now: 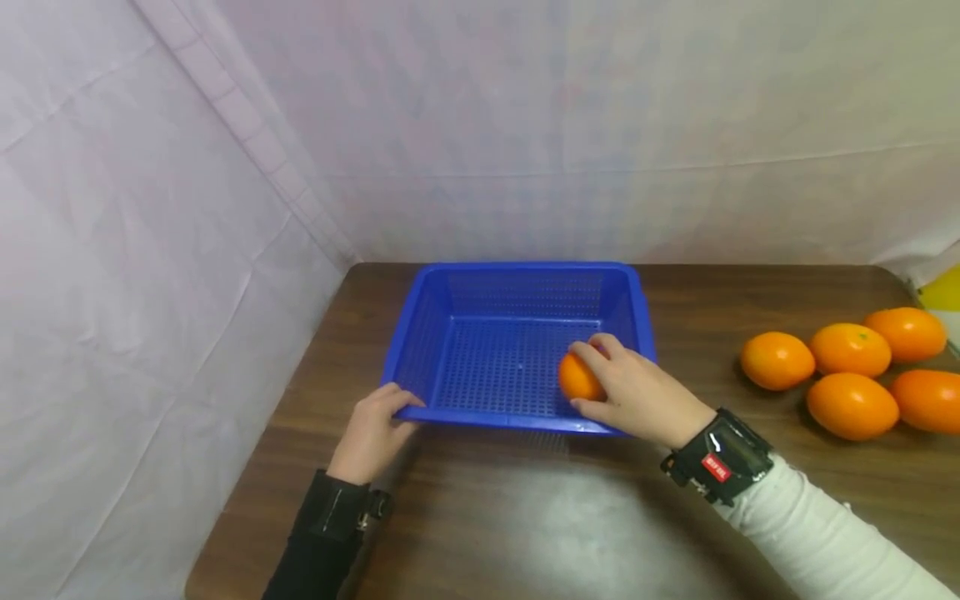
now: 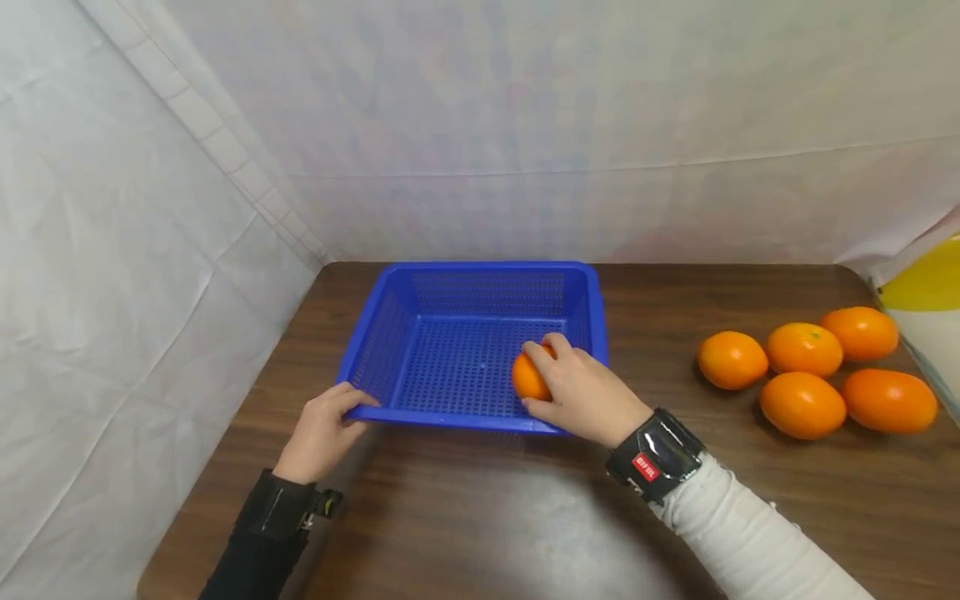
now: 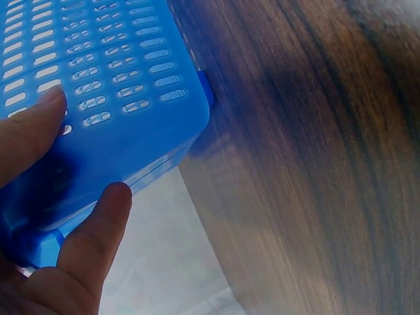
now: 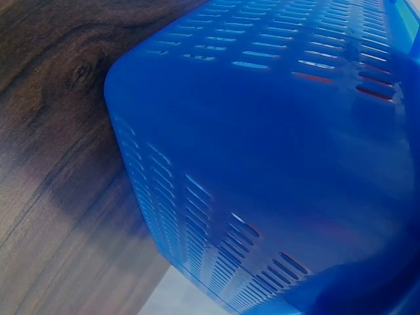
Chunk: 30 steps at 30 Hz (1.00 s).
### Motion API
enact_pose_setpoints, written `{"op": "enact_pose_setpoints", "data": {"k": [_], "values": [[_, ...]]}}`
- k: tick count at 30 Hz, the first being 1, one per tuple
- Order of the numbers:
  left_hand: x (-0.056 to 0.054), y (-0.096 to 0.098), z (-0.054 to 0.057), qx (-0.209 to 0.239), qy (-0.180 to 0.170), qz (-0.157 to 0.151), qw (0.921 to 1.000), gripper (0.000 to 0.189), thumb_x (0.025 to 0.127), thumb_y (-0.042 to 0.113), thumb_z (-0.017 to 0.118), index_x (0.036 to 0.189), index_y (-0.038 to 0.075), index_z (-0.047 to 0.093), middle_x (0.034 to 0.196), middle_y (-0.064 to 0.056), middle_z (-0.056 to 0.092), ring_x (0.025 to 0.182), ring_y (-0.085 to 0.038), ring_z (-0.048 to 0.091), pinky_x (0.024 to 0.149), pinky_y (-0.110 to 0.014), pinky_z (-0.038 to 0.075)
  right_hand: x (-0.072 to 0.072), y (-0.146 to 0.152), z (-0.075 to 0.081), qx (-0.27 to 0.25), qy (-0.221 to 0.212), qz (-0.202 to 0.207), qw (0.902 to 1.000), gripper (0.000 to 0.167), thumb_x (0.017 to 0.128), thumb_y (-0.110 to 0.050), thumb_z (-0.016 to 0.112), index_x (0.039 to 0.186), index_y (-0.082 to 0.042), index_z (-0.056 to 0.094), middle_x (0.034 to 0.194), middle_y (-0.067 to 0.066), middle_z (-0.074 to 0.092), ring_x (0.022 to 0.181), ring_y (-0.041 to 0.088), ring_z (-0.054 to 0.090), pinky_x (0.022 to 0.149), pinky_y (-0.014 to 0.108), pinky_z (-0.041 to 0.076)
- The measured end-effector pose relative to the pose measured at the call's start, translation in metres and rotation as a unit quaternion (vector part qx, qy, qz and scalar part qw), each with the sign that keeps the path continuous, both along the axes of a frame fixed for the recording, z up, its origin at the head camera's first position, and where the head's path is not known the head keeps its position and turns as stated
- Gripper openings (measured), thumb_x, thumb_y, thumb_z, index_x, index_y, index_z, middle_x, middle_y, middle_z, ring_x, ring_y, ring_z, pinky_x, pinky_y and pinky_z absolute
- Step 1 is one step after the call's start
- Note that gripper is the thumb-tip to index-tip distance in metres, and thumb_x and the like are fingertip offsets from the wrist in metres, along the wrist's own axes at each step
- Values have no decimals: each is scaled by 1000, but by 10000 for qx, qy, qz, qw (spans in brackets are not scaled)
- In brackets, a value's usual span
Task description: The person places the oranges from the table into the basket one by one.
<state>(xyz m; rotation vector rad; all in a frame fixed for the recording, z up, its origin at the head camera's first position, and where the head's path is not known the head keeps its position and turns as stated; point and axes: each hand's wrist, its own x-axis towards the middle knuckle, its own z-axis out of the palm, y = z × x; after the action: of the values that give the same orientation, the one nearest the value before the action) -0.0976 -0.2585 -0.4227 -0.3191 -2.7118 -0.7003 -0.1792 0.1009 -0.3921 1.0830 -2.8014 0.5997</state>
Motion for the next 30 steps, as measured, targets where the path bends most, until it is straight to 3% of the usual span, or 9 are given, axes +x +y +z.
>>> {"op": "enact_pose_setpoints", "data": {"k": [15, 30], "values": [[-1, 0, 0, -63, 151, -31, 9999, 21, 75, -4, 80, 85, 13, 73, 83, 1, 64, 81, -14, 64, 73, -35, 56, -3, -1, 1, 192, 64, 70, 9998, 65, 85, -44, 77, 134, -6, 55, 114, 15, 57, 83, 23, 61, 76, 39, 57], [-3, 2, 3, -95, 55, 28, 9999, 18, 77, -2, 81, 87, 11, 74, 86, -2, 66, 82, -17, 65, 75, -38, 57, -12, -8, 6, 784, -475, -26, 9958, 66, 82, -46, 79, 131, -8, 58, 112, 16, 60, 70, 23, 61, 65, 38, 55]]}}
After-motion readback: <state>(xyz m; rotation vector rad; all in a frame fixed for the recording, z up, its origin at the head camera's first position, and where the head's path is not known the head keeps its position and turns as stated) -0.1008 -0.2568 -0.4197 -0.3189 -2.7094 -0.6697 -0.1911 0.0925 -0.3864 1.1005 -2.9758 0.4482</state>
